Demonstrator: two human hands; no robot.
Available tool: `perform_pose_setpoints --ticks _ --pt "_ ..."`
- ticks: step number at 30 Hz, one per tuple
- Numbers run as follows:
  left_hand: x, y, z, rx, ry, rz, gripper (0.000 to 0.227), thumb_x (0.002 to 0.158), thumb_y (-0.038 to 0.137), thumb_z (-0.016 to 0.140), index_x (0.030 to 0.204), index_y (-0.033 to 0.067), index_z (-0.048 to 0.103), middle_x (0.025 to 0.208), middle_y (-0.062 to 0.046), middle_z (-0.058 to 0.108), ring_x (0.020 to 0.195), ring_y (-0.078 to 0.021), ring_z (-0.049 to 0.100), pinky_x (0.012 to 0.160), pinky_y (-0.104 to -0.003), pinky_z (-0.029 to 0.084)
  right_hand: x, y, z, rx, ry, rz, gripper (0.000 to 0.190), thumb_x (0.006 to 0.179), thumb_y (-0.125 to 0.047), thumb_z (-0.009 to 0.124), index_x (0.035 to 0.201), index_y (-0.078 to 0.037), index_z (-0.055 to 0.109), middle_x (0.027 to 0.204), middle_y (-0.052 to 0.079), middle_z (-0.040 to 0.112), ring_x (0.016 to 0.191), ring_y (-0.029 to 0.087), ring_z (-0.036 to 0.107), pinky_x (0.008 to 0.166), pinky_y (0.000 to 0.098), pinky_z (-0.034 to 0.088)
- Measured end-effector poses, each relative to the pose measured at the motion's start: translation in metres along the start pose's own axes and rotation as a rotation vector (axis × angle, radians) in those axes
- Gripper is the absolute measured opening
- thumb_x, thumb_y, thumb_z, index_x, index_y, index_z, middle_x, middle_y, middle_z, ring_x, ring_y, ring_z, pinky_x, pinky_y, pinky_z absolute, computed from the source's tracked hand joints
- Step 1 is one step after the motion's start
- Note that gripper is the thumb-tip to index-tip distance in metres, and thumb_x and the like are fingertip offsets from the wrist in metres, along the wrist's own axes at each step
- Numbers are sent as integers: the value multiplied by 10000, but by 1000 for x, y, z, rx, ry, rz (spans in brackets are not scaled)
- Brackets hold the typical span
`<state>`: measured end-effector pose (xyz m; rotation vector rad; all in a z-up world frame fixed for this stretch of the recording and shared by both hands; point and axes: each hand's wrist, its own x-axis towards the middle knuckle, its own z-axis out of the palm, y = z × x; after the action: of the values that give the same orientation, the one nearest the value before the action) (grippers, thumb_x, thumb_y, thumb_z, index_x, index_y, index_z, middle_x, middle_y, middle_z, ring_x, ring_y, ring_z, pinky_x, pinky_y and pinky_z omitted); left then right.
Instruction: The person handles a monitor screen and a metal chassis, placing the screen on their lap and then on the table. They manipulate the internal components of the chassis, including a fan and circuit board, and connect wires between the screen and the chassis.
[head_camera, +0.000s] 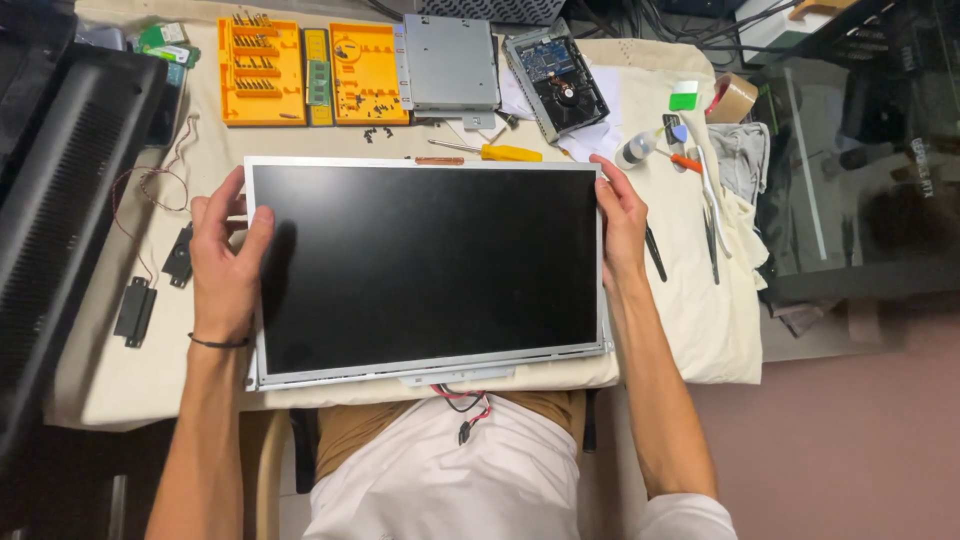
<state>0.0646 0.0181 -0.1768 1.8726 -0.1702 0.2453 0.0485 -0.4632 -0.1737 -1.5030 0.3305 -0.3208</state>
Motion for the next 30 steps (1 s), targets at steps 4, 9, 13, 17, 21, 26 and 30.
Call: perform_pose_setpoints --ticks 4,9,13,17,21,26,30 --pt "7 -6 0 -39 -16 -47 602 1222 253 694 1724 -22 508 1325 -192 457 1339 -339 538 1187 -475 437 -1 -8 1 66 2 58 337 1182 -173 598 1485 -102 729 1132 88 801 970 166 803 874 325 725" --pt "9 -13 -1 -69 -15 -28 576 1249 265 665 1728 -7 497 1320 -183 478 1306 -302 553 1131 -442 457 4 3 -3 15 -1 53 328 1197 -173 580 1481 -119 735 1134 88 812 940 156 806 841 308 736" --pt "10 -16 0 -76 -27 -27 598 1251 284 686 1739 1 489 1327 -165 478 1298 -282 544 1119 -424 455 9 10 -10 -8 11 36 327 1193 -145 587 1479 -126 743 1117 96 812 911 156 798 826 295 736" --pt "10 -13 -1 -88 -44 -35 661 1195 225 763 1754 17 479 1335 -134 458 1295 -251 533 1126 -399 451 3 -3 -1 -17 20 30 313 1181 -134 604 1454 -121 757 1090 105 822 874 156 795 789 296 739" --pt "13 -5 2 -55 -35 -83 719 1103 273 777 1721 18 510 1419 -105 479 1267 -226 491 1020 -308 450 -4 -25 8 -110 44 84 350 1115 -303 676 1406 -147 793 1156 28 810 985 71 735 863 192 604" --pt "10 -2 2 54 -43 -77 695 1122 262 756 1728 35 501 1379 -145 431 1337 -293 512 1099 -385 420 1 -19 4 -116 18 58 326 1131 -270 666 1389 -133 810 955 -9 761 871 40 686 811 183 565" --pt "8 9 5 58 -39 -73 664 1148 196 743 1727 -13 493 1368 -141 411 1366 -292 500 1085 -373 435 -2 -19 4 -75 7 56 332 1125 -287 673 1387 -131 804 934 -7 759 881 49 701 827 182 574"
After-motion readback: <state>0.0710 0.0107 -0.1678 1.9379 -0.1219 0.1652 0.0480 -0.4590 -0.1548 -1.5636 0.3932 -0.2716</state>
